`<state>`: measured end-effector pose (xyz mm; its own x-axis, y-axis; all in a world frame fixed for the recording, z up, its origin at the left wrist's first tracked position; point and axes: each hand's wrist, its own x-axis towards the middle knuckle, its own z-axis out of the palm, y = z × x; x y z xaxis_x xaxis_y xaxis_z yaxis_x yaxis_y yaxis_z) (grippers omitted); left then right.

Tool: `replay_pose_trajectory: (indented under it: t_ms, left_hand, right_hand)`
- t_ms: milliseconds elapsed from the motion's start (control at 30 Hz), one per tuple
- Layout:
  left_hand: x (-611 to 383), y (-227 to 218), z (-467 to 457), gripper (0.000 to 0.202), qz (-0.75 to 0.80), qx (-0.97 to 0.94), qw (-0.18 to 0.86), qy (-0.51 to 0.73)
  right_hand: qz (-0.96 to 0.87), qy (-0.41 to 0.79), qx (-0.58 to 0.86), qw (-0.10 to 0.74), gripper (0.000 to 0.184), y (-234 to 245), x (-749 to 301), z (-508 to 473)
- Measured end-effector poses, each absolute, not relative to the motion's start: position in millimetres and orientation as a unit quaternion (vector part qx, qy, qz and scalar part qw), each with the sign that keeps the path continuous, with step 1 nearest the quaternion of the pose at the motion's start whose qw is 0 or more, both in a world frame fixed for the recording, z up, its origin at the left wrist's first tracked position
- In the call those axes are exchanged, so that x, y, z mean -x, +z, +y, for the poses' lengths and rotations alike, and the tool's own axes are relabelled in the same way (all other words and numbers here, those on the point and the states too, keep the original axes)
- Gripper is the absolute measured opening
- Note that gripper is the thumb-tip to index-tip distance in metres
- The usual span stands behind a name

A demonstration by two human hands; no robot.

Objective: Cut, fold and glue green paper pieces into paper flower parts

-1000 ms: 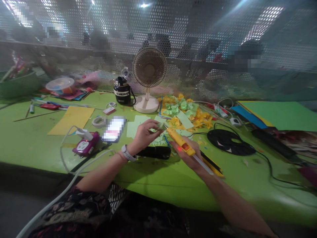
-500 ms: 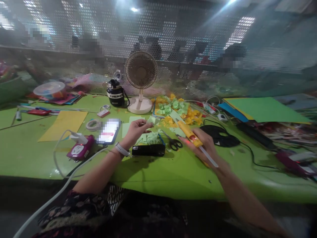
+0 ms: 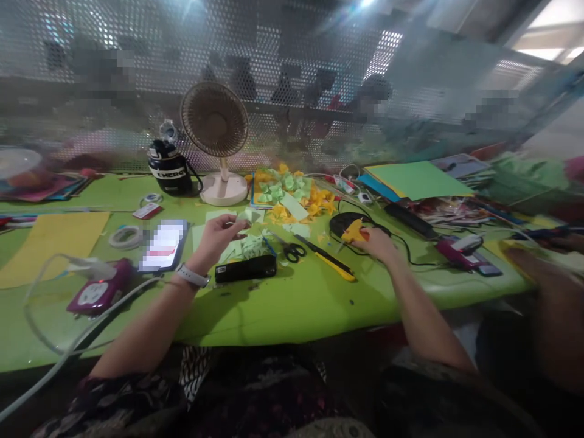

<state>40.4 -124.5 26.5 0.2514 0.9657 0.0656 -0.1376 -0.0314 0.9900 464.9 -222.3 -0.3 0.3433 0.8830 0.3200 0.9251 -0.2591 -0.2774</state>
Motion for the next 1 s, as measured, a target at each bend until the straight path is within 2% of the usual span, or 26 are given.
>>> replay_pose_trajectory:
  t_ms: [133,233,433,567,1000]
  left_hand:
    - [-41.8,26.6,-125.1,0.042,0.388,-0.538,0.58,0.473]
    - [-43.0,26.6,-125.2,0.039,0.395,-0.539,0.575,0.472]
    - [-41.5,25.6,-122.0,0.04,0.401,-0.547,0.553,0.484]
    - [-39.1,25.3,-118.6,0.039,0.402,-0.551,0.542,0.491]
    - [-38.0,16.6,-113.3,0.029,0.403,-0.575,0.53,0.475]
  right_hand:
    - [-0.57,-0.045,0.804,0.166,0.02,14.6,-453.7,-225.4]
    - [-0.603,-0.048,0.778,0.17,0.015,28.0,-424.5,-221.6]
    - [-0.741,0.078,0.652,0.143,0.015,39.2,-338.0,-193.6]
    - [-0.783,0.088,0.608,0.099,0.014,39.5,-301.0,-173.1]
    - [-0.787,0.08,0.609,0.064,0.017,13.4,-265.7,-144.4]
